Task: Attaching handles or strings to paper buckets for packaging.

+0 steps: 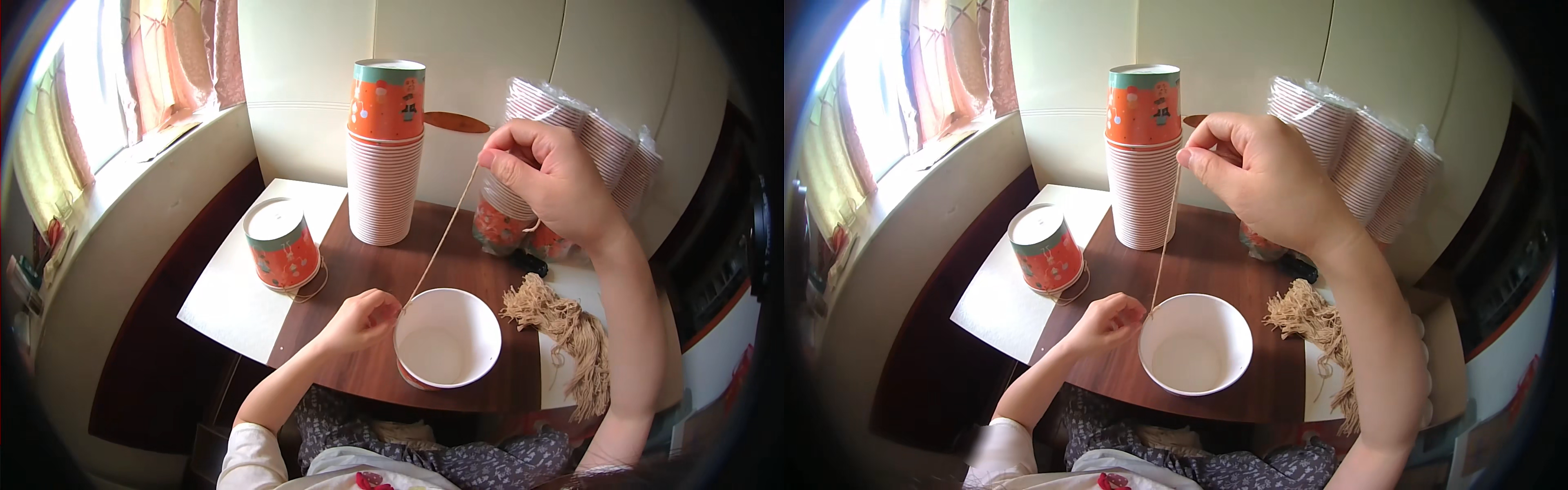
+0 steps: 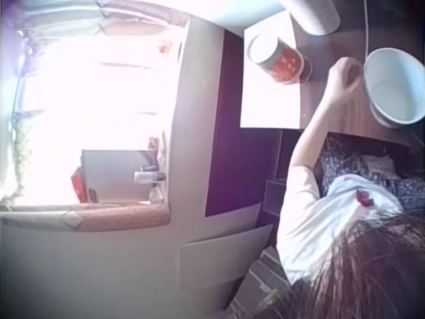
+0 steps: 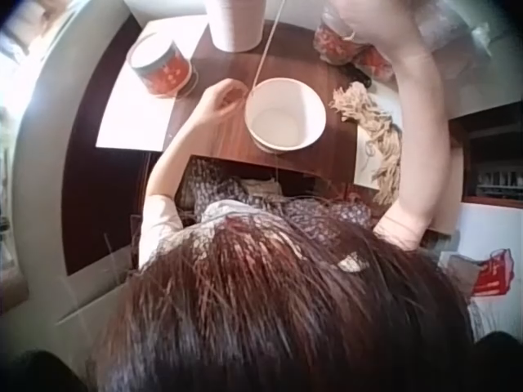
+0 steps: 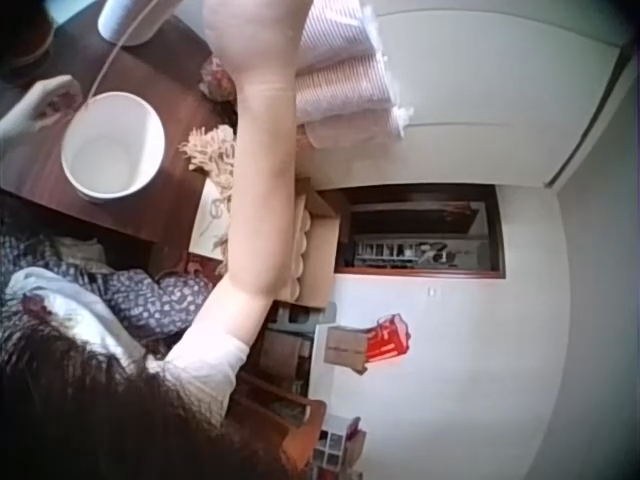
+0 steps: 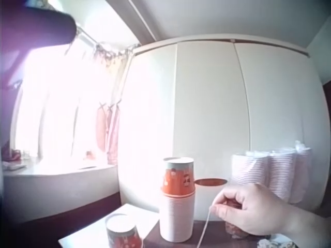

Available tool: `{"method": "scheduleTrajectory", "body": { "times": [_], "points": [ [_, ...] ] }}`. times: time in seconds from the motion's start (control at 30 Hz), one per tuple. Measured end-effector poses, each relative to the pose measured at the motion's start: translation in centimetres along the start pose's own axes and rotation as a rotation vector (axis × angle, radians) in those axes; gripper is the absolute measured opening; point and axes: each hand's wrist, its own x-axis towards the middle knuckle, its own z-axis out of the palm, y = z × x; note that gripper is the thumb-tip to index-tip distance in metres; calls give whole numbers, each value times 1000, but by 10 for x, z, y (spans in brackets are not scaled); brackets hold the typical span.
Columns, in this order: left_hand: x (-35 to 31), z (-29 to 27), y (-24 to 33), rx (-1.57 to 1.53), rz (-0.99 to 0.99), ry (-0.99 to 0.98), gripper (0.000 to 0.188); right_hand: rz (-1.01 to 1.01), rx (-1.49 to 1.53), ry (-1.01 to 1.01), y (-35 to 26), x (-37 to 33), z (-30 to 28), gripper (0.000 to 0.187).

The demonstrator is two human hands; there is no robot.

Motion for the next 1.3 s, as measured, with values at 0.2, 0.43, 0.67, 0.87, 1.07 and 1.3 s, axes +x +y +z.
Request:
{"method": "scheduleTrajectory", "body": {
  "times": [0.2, 0.43, 0.67, 0.87, 1.07, 1.3],
  "points": [
    [18, 1, -1, 175, 9, 20, 14, -70, -42, -6, -8, 8, 8, 17],
    [24, 11, -3, 52, -82, 10, 12, -255, -189, 141, 17, 36, 52, 12],
    [1, 25, -34, -743, -320, 171, 10, -398, -701, -154, 91, 34, 135, 30],
    [-21, 34, -33, -998, -411, 259, 9, -67, 45, -614, 125, -42, 128, 27],
    [-30, 35, -40, -961, -322, 288, 10, -136, 43, -526, 130, -77, 144, 18],
    [-31, 39, -38, -957, -316, 308, 8, -181, 109, -367, 129, -85, 153, 12]
  ]
}}
